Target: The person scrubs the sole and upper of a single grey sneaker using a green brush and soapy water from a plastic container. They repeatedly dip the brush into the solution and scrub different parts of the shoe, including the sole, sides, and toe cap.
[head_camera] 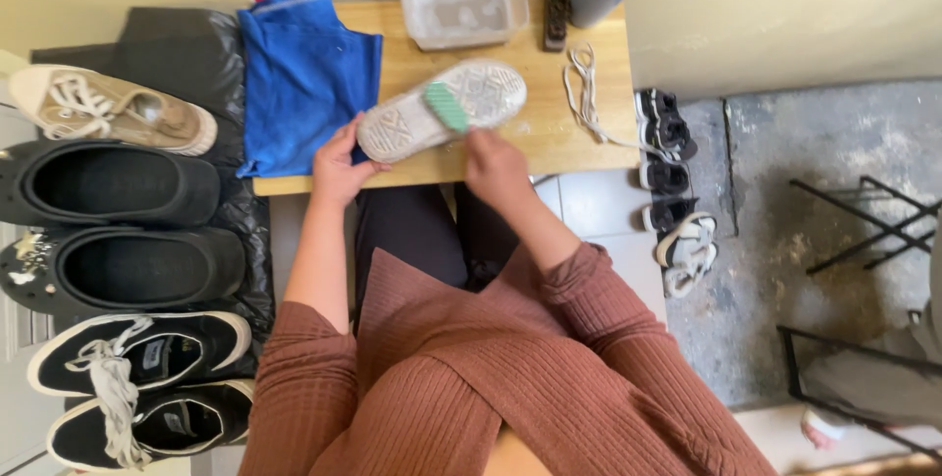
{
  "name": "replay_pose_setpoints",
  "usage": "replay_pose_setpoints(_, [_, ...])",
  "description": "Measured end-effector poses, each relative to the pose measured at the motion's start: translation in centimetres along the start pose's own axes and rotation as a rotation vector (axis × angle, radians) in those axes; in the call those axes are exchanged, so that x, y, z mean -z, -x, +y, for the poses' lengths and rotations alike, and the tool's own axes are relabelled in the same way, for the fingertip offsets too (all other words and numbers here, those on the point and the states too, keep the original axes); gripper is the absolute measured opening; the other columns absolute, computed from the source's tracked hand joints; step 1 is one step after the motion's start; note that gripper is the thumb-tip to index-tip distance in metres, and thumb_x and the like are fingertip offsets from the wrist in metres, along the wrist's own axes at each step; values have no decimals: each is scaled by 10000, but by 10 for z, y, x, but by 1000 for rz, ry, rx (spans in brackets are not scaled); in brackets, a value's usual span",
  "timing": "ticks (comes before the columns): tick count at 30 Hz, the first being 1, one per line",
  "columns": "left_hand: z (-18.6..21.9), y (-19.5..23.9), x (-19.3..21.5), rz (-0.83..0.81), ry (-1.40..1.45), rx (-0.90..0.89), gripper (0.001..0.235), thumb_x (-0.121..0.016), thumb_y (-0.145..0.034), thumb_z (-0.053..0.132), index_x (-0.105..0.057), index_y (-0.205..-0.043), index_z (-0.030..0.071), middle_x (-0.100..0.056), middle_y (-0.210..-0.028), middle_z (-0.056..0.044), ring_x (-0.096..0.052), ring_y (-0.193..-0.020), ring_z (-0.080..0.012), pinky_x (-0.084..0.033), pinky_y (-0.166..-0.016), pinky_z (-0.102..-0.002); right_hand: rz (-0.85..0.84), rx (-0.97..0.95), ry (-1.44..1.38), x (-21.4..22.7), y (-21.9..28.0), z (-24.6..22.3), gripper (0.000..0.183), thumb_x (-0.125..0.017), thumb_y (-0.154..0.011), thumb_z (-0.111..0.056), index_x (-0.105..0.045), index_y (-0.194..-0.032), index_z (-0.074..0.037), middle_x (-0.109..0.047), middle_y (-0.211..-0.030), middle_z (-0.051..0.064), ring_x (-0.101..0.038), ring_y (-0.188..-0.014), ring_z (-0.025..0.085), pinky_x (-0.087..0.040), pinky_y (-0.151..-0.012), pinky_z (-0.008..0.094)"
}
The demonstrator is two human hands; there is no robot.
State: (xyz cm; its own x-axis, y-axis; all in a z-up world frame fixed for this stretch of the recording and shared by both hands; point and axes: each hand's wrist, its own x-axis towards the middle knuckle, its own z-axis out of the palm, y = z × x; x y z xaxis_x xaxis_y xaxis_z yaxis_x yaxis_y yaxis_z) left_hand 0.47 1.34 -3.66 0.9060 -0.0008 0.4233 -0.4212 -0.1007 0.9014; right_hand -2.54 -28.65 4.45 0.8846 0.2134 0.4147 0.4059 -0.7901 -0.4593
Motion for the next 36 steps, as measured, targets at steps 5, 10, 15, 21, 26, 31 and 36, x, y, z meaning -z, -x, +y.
replay_pose_setpoints(5, [-5, -1, -1, 13, -49, -62, 986, -1036, -487, 41, -619, -1380, 56, -700, -1281, -190, -621, -1256, -330, -430, -1152, -441, 130, -339, -1, -20, -13, 69, 81, -590, -924, -179, -632, -954, -118, -610, -748, 181, -670, -772, 459, -531, -697, 572])
replay_pose_setpoints(10, [8, 1, -1, -17, -170, -78, 949, -1012, -497, 16, -639, -1369, 62, -726, -1253, -165, -641, -1237, -344, -454, -1138, -454, 108, -7, 110, -17, 0, 26, 118, -654, -887, -180, -676, -1003, -179, -600, -714, 62, -684, -673, 315, -557, -624, 417])
replay_pose_setpoints(15, [10, 1, -10, 42, -129, -122, 850, -1005, -511, -44, -690, -1292, 67, -763, -1154, -162, -688, -1120, -361, -506, -1050, -483, 225, -505, -76, -12, -8, 93, 107, -629, -981, -247, -688, -952, -163, -662, -708, 176, -694, -773, 426, -532, -705, 531])
replay_pose_setpoints(21, [0, 5, -11, 52, -212, -149, 747, -980, -527, -54, -742, -1229, 37, -786, -1093, -132, -714, -1069, -338, -544, -1009, -423, 164, -144, -90, -4, -3, 26, 76, -680, -883, -154, -729, -923, -195, -676, -736, 105, -705, -736, 358, -560, -682, 460])
replay_pose_setpoints(26, [18, 0, -13, 57, -197, -154, 716, -957, -542, -74, -744, -1218, 20, -789, -1066, -133, -719, -1034, -339, -551, -988, -436, 205, -570, -125, -15, 0, 88, 102, -622, -970, -237, -681, -949, -157, -662, -748, 220, -682, -829, 473, -513, -720, 550])
replay_pose_setpoints(31, [10, -2, -8, 56, -223, -184, 750, -957, -538, -83, -726, -1244, 14, -782, -1051, -171, -714, -1000, -377, -555, -960, -462, 187, -346, -94, -30, 11, 47, 142, -684, -943, -219, -678, -805, -190, -652, -658, 88, -712, -710, 322, -556, -676, 401])
replay_pose_setpoints(36, [20, -5, -11, 60, -197, -175, 777, -969, -532, -43, -716, -1265, 10, -779, -1089, -153, -708, -1022, -352, -541, -980, -450, 287, -627, -143, -22, 0, 82, 125, -614, -977, -221, -650, -901, -128, -640, -684, 208, -685, -774, 452, -498, -691, 536])
